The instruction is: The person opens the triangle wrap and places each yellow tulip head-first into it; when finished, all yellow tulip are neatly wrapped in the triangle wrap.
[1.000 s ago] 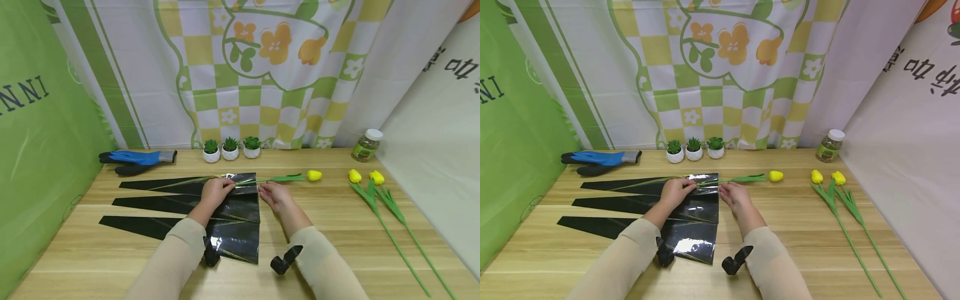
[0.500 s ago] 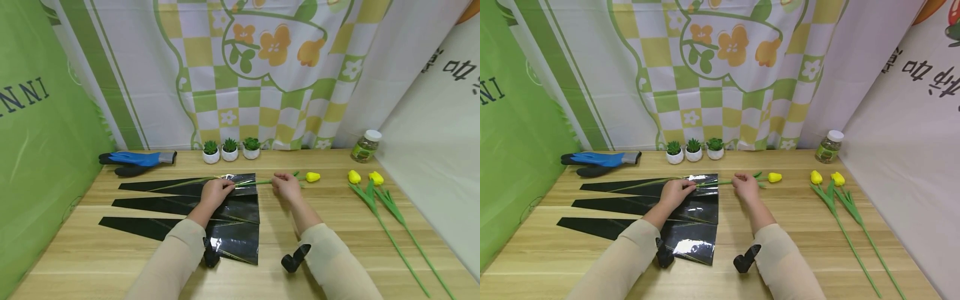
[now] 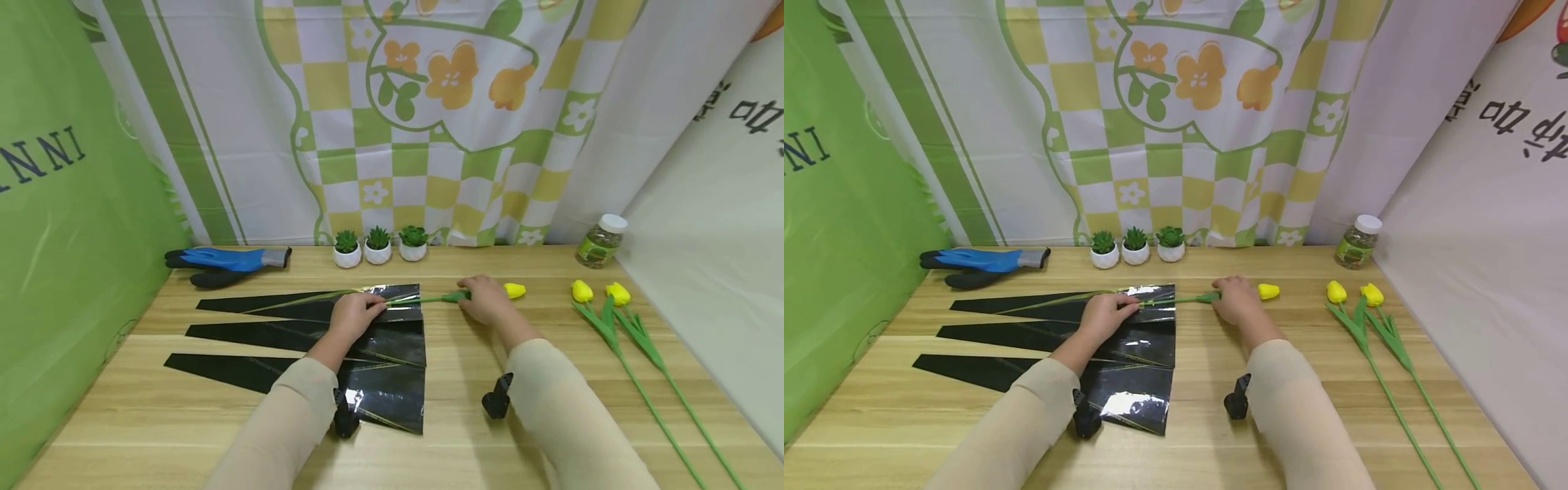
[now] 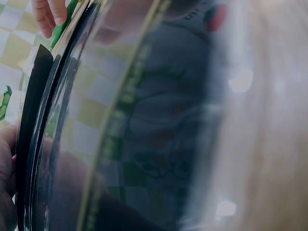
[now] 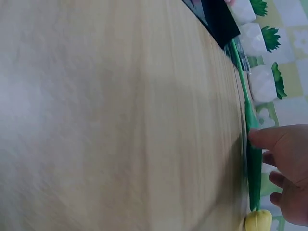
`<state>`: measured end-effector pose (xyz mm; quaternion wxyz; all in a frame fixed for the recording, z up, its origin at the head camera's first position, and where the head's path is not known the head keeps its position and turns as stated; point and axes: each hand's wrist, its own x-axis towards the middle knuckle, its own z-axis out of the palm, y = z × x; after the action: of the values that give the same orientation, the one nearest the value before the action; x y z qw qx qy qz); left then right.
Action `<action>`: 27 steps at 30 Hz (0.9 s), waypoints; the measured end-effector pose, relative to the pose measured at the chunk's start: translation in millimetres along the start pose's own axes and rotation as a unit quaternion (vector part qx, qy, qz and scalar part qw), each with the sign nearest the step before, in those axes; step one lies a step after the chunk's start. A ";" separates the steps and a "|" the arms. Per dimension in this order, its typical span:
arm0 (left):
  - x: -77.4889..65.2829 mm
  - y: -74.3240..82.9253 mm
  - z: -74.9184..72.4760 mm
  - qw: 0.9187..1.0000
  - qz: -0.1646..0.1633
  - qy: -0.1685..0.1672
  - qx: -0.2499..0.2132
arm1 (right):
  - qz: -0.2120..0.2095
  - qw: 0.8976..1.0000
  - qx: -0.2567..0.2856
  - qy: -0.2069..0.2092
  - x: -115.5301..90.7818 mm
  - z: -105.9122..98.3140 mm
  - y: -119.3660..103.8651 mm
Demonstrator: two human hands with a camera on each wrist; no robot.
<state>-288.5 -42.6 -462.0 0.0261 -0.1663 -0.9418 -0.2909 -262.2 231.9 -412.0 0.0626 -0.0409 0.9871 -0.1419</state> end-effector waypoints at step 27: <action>0.4 -2.4 -2.2 1.000 0.002 0.001 0.004 | -0.076 0.996 0.040 0.019 3.8 13.1 -1.2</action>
<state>-289.7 -45.6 -461.4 0.0280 -0.1683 -0.9427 -0.2868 -264.1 226.7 -424.5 0.0349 -0.1102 0.9757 -0.1864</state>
